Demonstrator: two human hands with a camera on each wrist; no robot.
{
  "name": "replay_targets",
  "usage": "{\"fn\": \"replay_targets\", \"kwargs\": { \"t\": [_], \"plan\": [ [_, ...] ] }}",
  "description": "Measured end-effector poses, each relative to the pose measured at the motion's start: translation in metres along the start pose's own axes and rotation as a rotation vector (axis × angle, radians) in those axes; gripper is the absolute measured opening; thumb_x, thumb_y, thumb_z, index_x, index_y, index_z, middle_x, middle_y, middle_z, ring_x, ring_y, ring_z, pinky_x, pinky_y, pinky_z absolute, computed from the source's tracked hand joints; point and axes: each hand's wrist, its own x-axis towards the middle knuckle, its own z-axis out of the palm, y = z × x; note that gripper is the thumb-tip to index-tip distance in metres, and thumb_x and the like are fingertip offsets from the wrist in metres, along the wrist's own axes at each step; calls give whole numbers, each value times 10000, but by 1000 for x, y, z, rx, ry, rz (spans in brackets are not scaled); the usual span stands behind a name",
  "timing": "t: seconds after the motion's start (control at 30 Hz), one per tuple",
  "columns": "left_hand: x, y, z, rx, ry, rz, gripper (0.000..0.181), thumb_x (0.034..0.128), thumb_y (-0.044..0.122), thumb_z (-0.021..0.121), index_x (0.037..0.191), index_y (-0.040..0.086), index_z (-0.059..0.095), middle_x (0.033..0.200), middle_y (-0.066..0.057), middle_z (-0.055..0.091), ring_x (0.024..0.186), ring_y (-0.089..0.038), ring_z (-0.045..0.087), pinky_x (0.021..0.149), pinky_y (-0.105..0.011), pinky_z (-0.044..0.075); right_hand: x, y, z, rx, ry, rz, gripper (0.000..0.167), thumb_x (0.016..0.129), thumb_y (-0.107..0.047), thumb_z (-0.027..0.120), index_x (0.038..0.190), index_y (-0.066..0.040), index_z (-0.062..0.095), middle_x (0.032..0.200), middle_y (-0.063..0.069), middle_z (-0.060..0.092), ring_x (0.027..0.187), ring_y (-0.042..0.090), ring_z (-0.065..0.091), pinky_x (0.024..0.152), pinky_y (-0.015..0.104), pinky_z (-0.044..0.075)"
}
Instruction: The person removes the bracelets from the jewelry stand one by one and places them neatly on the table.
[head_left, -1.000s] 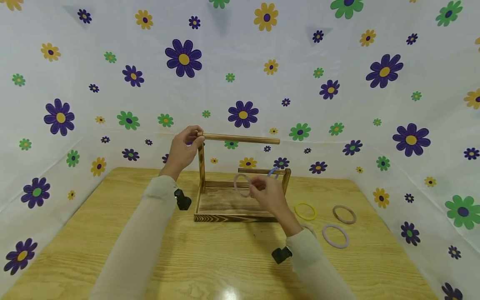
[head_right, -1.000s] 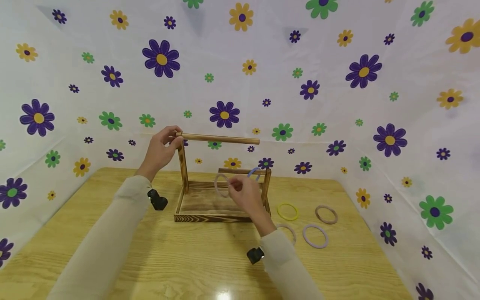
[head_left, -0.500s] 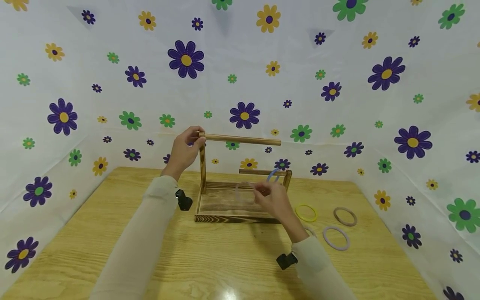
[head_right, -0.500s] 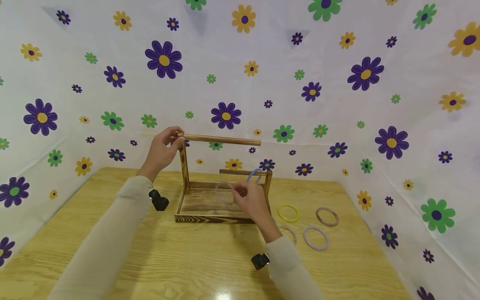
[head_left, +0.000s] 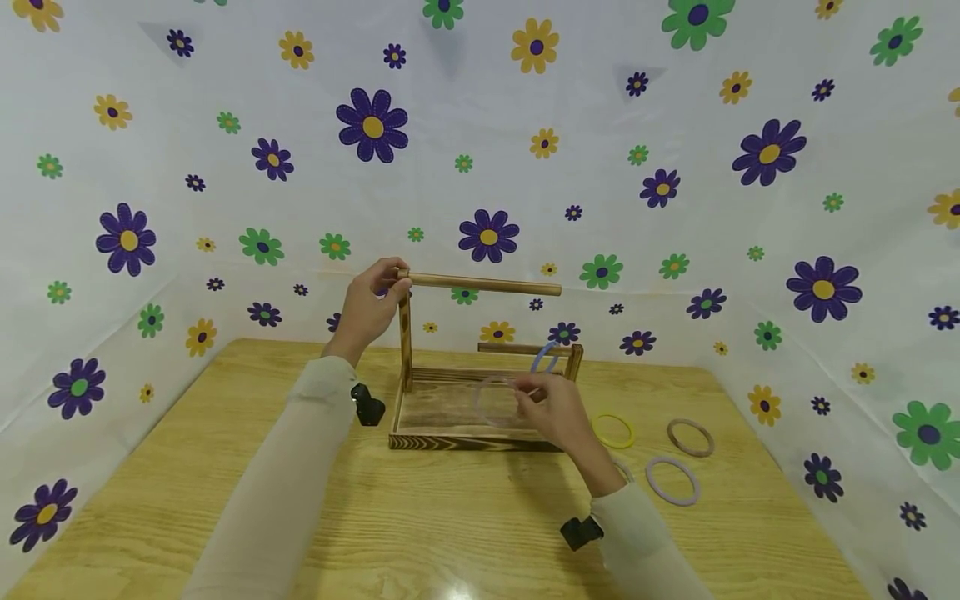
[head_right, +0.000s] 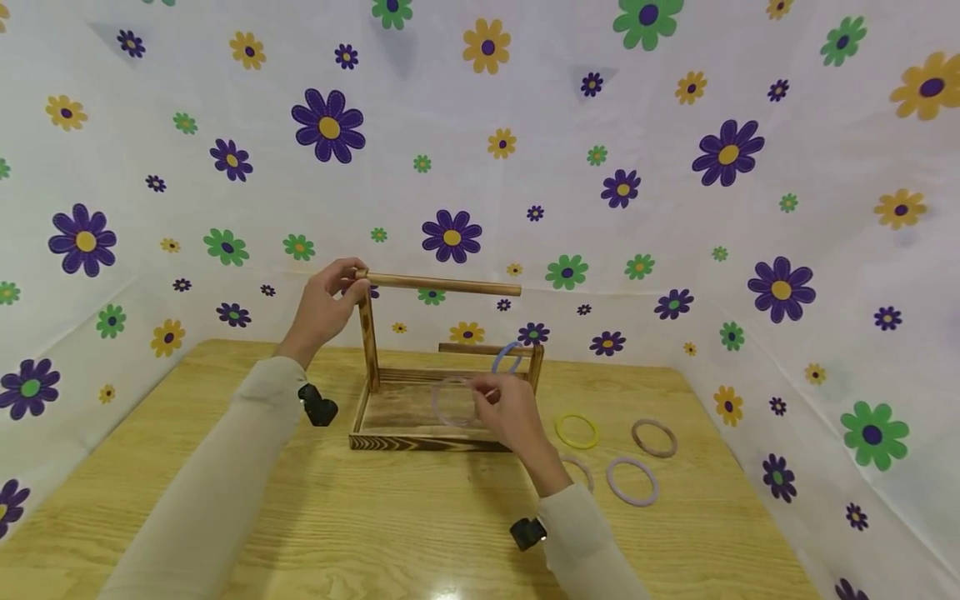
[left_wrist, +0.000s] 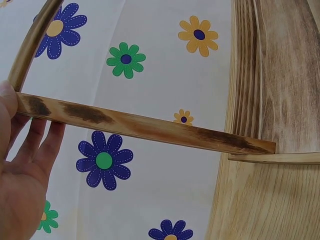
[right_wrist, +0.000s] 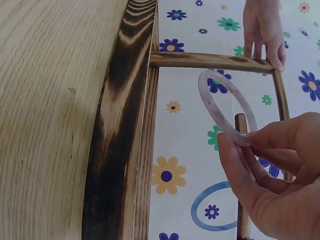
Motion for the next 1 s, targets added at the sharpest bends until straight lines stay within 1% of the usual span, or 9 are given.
{"fn": "replay_targets", "kwargs": {
  "t": [0.17,0.27,0.43,0.53,0.6,0.77,0.83,0.93,1.0],
  "plan": [
    [0,-1,0,5,0,-8,348,1069,279,581,1353,76,577,1325,-180,615,1282,-370,615,1087,-575,481,-3,-1,-2,-15,-8,7,168,956,-4,691,1098,47,765,970,202,772,715,254,755,577,228,576],
    [0,-2,-1,9,1,-16,351,1068,287,583,1354,84,577,1327,-174,615,1291,-365,612,1096,-576,478,-5,-1,-3,-17,-33,28,181,960,-14,688,1110,57,761,954,196,774,713,247,754,552,213,551],
    [-1,-1,-1,6,0,-9,360,1066,294,583,1354,78,578,1321,-179,614,1293,-369,611,1087,-579,483,-8,-2,-6,13,-77,67,173,970,-31,680,1101,36,770,885,186,773,684,207,740,535,210,527],
    [-1,1,-1,10,-2,-6,363,1066,293,580,1358,78,575,1326,-182,615,1289,-372,613,1080,-577,487,-10,-2,-8,19,-91,81,168,973,-44,684,1101,14,775,911,194,774,698,182,731,554,216,536],
    [-1,2,-1,14,-3,-5,364,1067,291,578,1361,77,572,1331,-183,615,1286,-373,614,1079,-573,490,-11,-2,-10,22,-96,91,170,971,-48,690,1109,7,774,922,190,775,713,224,740,568,217,546],
    [0,1,0,14,-3,4,364,1070,281,572,1361,63,572,1325,-192,619,1273,-377,619,1072,-570,492,-15,1,-14,29,-120,73,180,972,-34,687,1122,31,763,906,201,771,706,255,746,582,214,563],
    [1,0,0,14,-3,9,364,1070,280,572,1359,59,573,1321,-192,621,1266,-378,621,1068,-571,493,-16,3,-16,36,-132,66,181,973,-26,682,1123,39,761,914,214,768,686,212,739,585,206,570],
    [1,0,0,13,-2,9,363,1069,281,574,1356,58,576,1318,-190,620,1265,-378,622,1070,-569,492,-19,6,-16,52,-146,61,181,974,-14,675,1123,46,757,951,227,759,687,201,740,599,206,589],
    [1,0,0,11,-3,8,363,1068,281,575,1354,57,576,1319,-191,618,1268,-378,620,1071,-568,491,-20,8,-17,61,-154,52,181,974,1,667,1122,58,753,1002,234,748,702,215,744,611,231,607]
  ]
}}
